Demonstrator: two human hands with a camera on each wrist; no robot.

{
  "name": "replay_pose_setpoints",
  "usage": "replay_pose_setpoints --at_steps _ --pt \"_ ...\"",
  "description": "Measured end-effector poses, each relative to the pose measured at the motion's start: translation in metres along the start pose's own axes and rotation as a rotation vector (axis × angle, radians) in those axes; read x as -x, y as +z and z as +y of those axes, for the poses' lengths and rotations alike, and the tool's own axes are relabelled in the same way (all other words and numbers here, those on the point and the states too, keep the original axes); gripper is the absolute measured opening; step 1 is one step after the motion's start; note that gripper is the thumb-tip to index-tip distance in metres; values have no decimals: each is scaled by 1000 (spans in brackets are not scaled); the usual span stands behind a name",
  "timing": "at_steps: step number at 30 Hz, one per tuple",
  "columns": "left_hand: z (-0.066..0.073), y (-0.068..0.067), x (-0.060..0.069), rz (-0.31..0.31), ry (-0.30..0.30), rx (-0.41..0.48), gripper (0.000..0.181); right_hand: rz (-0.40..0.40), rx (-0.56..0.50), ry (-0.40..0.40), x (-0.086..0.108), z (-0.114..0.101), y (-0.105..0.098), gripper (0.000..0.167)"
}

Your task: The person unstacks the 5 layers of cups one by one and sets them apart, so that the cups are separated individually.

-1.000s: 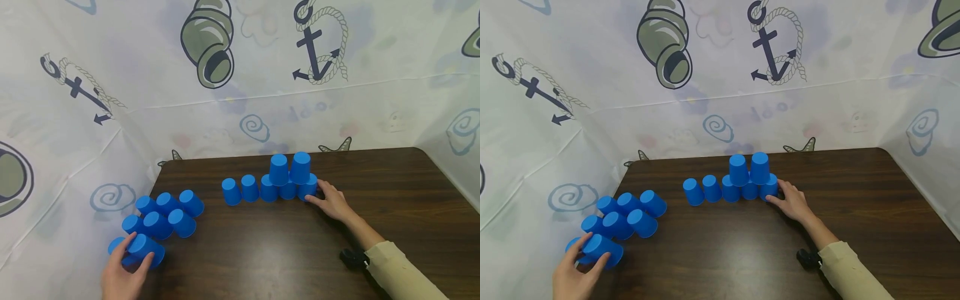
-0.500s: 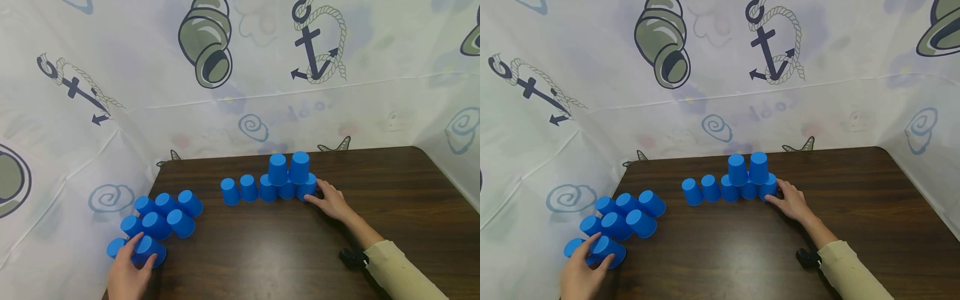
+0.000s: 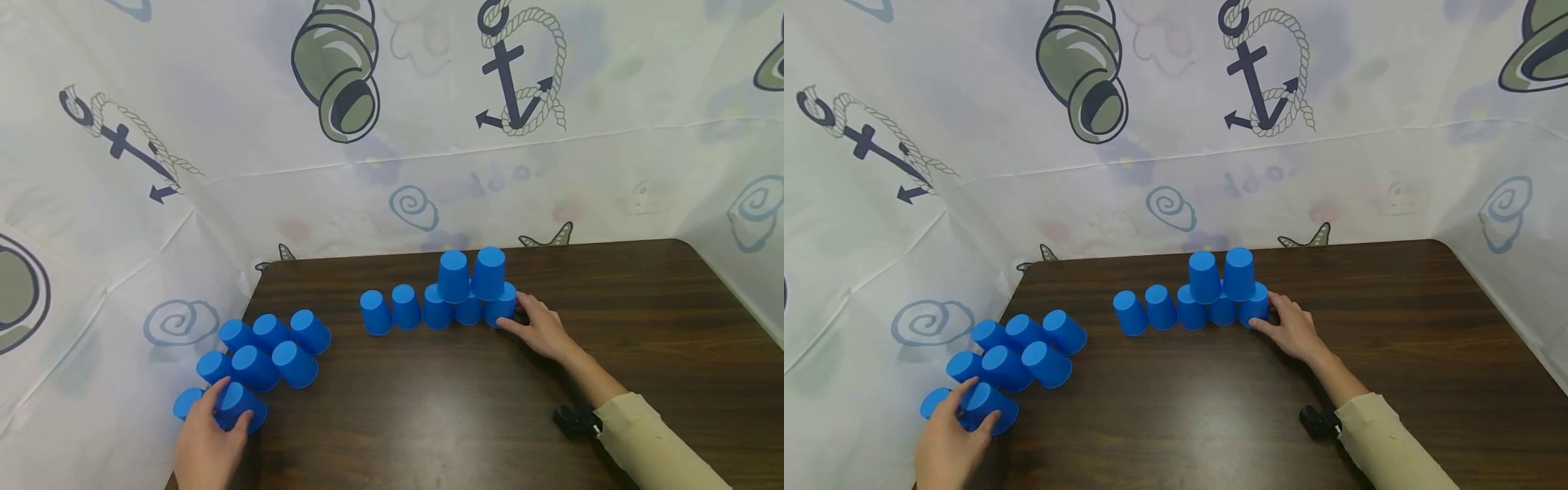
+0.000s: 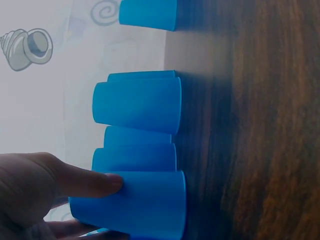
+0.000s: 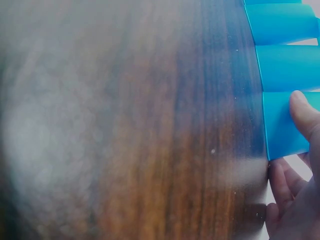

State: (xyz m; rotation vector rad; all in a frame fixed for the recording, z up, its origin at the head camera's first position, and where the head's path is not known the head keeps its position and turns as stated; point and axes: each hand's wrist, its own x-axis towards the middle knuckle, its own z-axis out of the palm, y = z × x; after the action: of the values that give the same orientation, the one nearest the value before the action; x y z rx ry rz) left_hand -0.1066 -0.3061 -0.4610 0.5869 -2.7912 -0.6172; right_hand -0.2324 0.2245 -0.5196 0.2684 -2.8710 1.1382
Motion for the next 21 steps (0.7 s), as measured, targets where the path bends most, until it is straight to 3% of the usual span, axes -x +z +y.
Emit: replay_pose_setpoints --at_steps 12,21 --pt "3 2 3 93 20 -7 67 2 -8 -1 0 0 -1 68" --pt "10 -11 15 185 31 32 59 -8 -9 4 0 1 0 70"
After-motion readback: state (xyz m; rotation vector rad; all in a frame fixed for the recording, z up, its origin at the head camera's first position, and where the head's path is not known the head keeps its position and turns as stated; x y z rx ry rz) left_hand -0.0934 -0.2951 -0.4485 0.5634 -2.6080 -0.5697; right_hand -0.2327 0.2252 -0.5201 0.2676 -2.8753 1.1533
